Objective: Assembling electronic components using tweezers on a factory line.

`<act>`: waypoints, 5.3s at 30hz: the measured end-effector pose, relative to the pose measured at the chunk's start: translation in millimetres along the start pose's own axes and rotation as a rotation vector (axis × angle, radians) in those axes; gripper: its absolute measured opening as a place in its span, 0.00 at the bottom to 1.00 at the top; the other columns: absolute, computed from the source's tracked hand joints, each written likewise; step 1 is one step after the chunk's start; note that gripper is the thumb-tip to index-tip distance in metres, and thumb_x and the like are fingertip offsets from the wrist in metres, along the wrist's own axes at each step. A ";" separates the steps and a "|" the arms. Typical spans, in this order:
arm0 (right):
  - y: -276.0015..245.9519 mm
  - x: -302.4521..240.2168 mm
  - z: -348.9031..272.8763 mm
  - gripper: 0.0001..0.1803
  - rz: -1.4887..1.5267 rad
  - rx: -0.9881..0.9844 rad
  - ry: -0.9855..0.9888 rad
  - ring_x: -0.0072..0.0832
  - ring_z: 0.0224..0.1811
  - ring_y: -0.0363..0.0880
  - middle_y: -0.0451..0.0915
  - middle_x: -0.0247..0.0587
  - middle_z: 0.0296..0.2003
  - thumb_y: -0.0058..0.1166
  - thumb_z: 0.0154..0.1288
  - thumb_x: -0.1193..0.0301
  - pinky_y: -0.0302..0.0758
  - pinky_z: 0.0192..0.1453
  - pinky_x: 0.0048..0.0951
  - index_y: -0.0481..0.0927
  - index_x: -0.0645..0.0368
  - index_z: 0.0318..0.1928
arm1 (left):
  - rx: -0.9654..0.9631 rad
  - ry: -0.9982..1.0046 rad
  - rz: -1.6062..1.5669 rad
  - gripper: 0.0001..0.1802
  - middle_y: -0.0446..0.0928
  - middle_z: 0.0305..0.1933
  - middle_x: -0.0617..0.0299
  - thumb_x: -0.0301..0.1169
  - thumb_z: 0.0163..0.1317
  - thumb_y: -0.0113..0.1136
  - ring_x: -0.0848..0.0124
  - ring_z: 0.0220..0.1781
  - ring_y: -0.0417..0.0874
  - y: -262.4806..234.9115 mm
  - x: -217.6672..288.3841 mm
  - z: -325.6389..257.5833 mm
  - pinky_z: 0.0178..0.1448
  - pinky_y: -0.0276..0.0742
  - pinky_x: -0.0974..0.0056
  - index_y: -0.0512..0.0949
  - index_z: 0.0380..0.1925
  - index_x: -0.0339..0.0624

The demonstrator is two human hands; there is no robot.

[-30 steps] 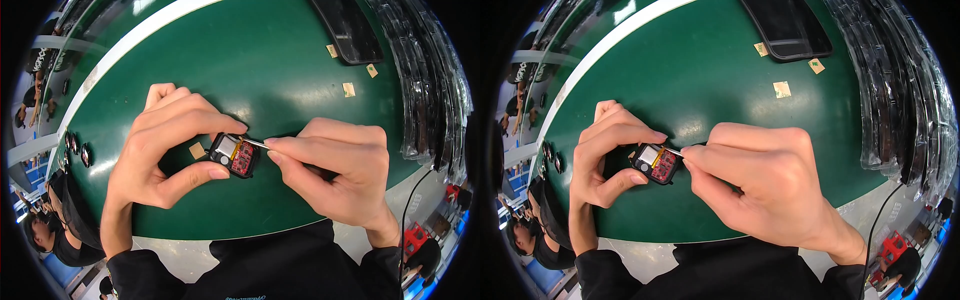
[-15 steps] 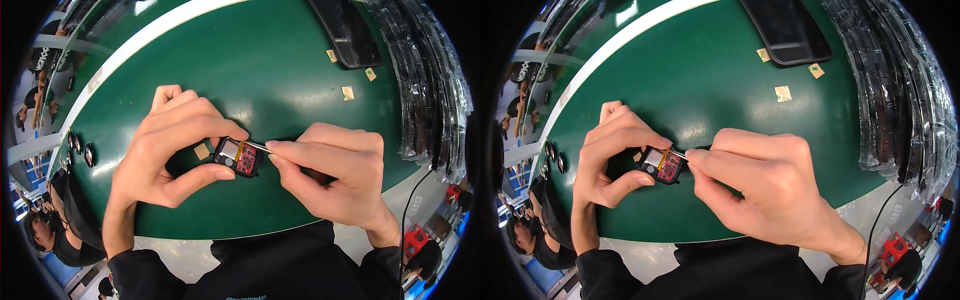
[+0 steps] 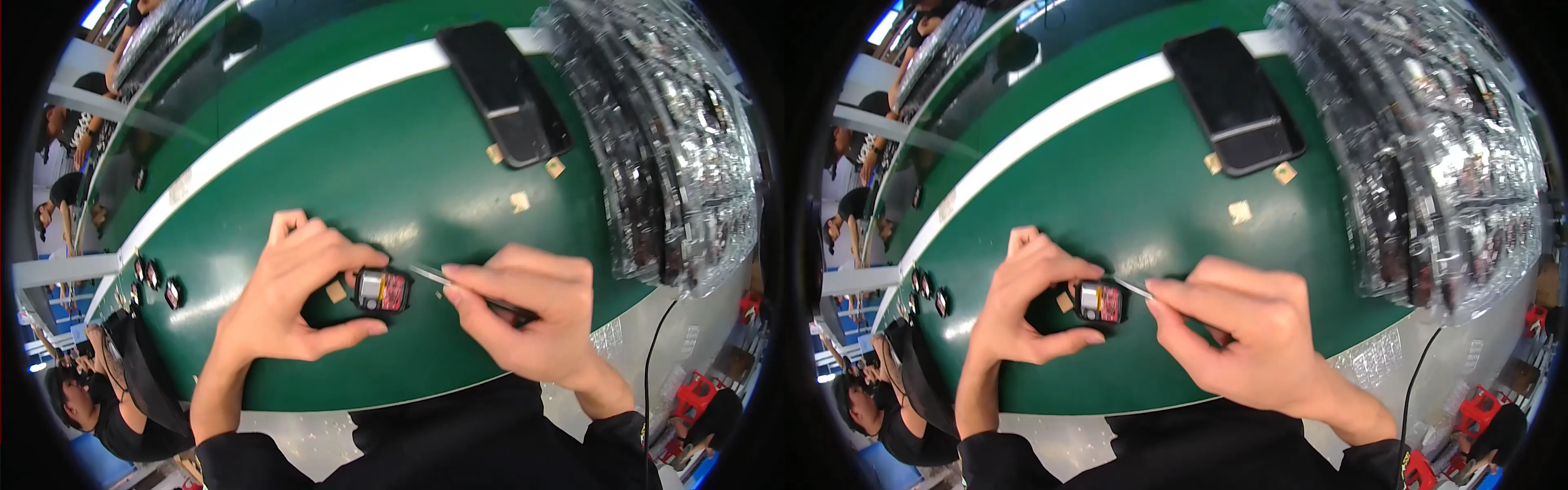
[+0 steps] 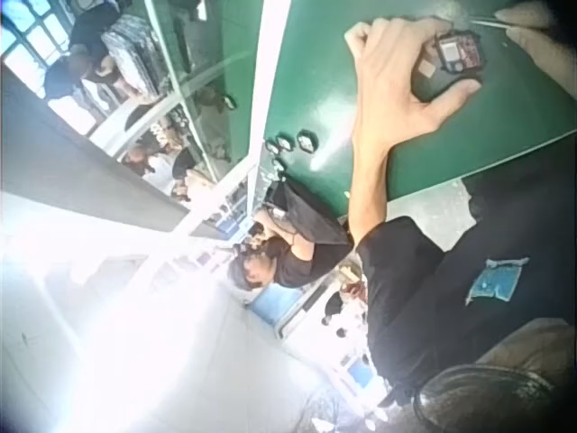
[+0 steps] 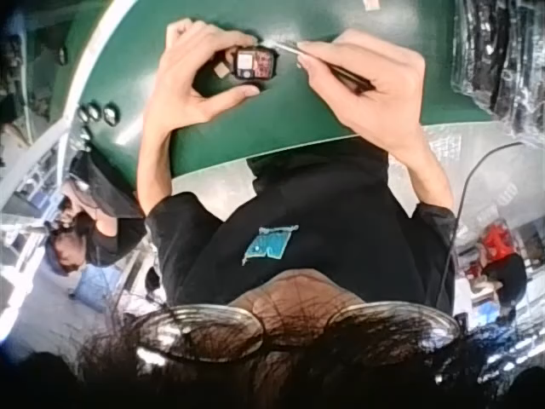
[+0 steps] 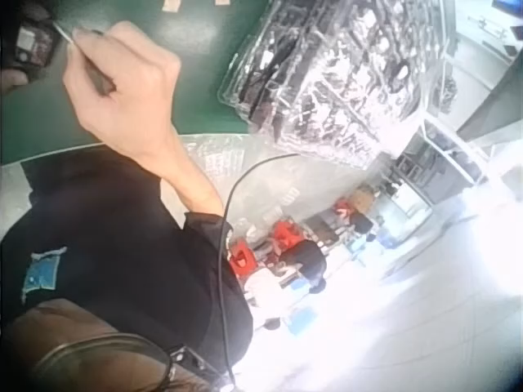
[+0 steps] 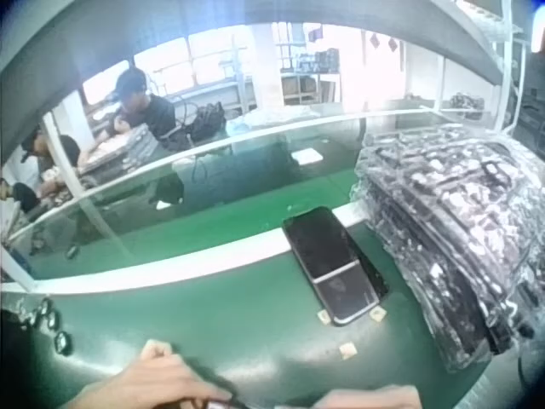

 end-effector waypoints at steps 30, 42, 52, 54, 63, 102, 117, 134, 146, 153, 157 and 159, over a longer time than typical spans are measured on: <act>-13.3 -9.1 -20.7 0.08 0.150 0.132 0.091 0.23 0.22 0.78 0.84 0.40 0.25 0.73 0.68 0.77 0.73 0.27 0.28 0.95 0.64 0.46 | 0.271 0.544 0.030 0.23 0.84 0.66 0.52 0.31 0.72 0.72 0.51 0.69 0.80 -9.0 86.5 238.0 0.77 0.74 0.48 0.85 0.66 0.41; -6.8 -17.0 -16.9 0.09 0.074 0.081 0.154 0.17 0.23 0.71 0.79 0.36 0.23 0.73 0.64 0.82 0.62 0.29 0.25 0.94 0.70 0.45 | 0.728 -0.820 0.804 0.49 0.77 0.76 0.41 0.63 0.62 0.79 0.44 0.81 0.74 -116.4 -106.5 -179.4 0.85 0.65 0.44 0.81 0.70 0.34; -2.4 -13.2 -17.9 0.08 -0.063 0.059 0.139 0.15 0.24 0.64 0.71 0.31 0.22 0.72 0.65 0.82 0.55 0.29 0.27 0.93 0.70 0.45 | 0.786 -1.003 0.412 0.52 0.64 0.87 0.36 0.67 0.71 0.67 0.44 0.89 0.63 -100.5 -125.5 -224.6 0.91 0.59 0.47 0.73 0.79 0.34; 0.1 -12.8 -17.3 0.08 -0.064 0.062 0.134 0.15 0.24 0.63 0.70 0.31 0.22 0.71 0.65 0.82 0.55 0.29 0.27 0.93 0.70 0.44 | 0.737 -0.912 0.371 0.54 0.61 0.89 0.37 0.67 0.70 0.68 0.45 0.90 0.62 -85.8 -111.7 -205.4 0.91 0.58 0.47 0.70 0.81 0.35; -1.2 -13.7 -15.8 0.07 -0.096 0.055 0.128 0.14 0.23 0.62 0.69 0.30 0.22 0.72 0.66 0.81 0.53 0.28 0.26 0.93 0.70 0.44 | 0.588 -0.595 0.211 0.33 0.76 0.79 0.48 0.42 0.78 0.70 0.49 0.82 0.74 -56.6 -71.1 -118.8 0.84 0.69 0.49 0.76 0.77 0.41; 14.1 -2.3 9.7 0.11 0.025 -0.207 0.041 0.17 0.16 0.71 0.81 0.33 0.23 0.73 0.59 0.85 0.62 0.20 0.24 0.94 0.65 0.43 | 0.113 -0.106 -0.032 0.34 0.83 0.37 0.68 0.48 0.47 0.90 0.70 0.37 0.78 11.4 7.9 -17.9 0.55 0.63 0.59 0.93 0.52 0.42; 21.0 1.3 3.2 0.16 -0.128 -0.073 -0.197 0.26 0.21 0.77 0.77 0.34 0.26 0.75 0.53 0.86 0.71 0.22 0.30 0.92 0.68 0.44 | 0.125 -0.125 -0.003 0.36 0.84 0.34 0.66 0.52 0.42 0.91 0.69 0.33 0.77 11.8 7.1 -16.6 0.54 0.64 0.58 0.92 0.47 0.39; 18.5 1.5 7.9 0.16 -0.050 -0.208 -0.065 0.21 0.21 0.81 0.84 0.35 0.25 0.74 0.55 0.88 0.73 0.23 0.23 0.96 0.64 0.45 | 0.019 -0.069 -0.056 0.38 0.89 0.41 0.62 0.58 0.45 0.86 0.69 0.35 0.79 2.9 -6.5 -20.9 0.54 0.62 0.58 0.93 0.48 0.40; 19.5 3.7 6.8 0.16 -0.047 -0.234 -0.074 0.20 0.21 0.80 0.84 0.35 0.24 0.73 0.55 0.89 0.72 0.23 0.22 0.96 0.65 0.45 | 0.010 -0.052 -0.037 0.35 0.88 0.40 0.62 0.58 0.48 0.85 0.68 0.36 0.80 3.8 -3.4 -19.4 0.54 0.61 0.57 0.93 0.47 0.41; 19.1 -2.1 6.9 0.16 -0.073 -0.232 -0.027 0.19 0.20 0.79 0.84 0.35 0.24 0.74 0.55 0.88 0.70 0.23 0.22 0.96 0.64 0.45 | -0.014 -0.011 0.005 0.35 0.88 0.39 0.62 0.58 0.48 0.85 0.67 0.35 0.78 3.1 -5.3 -18.1 0.54 0.61 0.57 0.93 0.46 0.41; 18.4 3.0 5.4 0.16 -0.072 -0.239 -0.088 0.20 0.21 0.80 0.84 0.35 0.24 0.74 0.55 0.88 0.71 0.23 0.23 0.96 0.64 0.45 | -0.016 -0.036 -0.008 0.35 0.88 0.38 0.63 0.58 0.48 0.85 0.67 0.34 0.78 1.8 -2.8 -17.3 0.54 0.62 0.57 0.93 0.46 0.40; 19.6 4.1 4.4 0.16 -0.066 -0.234 -0.092 0.20 0.21 0.80 0.84 0.35 0.24 0.74 0.55 0.88 0.71 0.23 0.23 0.96 0.64 0.45 | -0.021 -0.041 -0.007 0.35 0.88 0.38 0.63 0.58 0.48 0.85 0.67 0.34 0.78 3.0 -2.9 -16.5 0.54 0.62 0.57 0.93 0.46 0.40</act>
Point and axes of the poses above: each hand's wrist, its own z-axis towards the middle knuckle, its own y-axis out of the palm, x = y × z, the point moved 2 cm from there along z, towards the middle knuckle
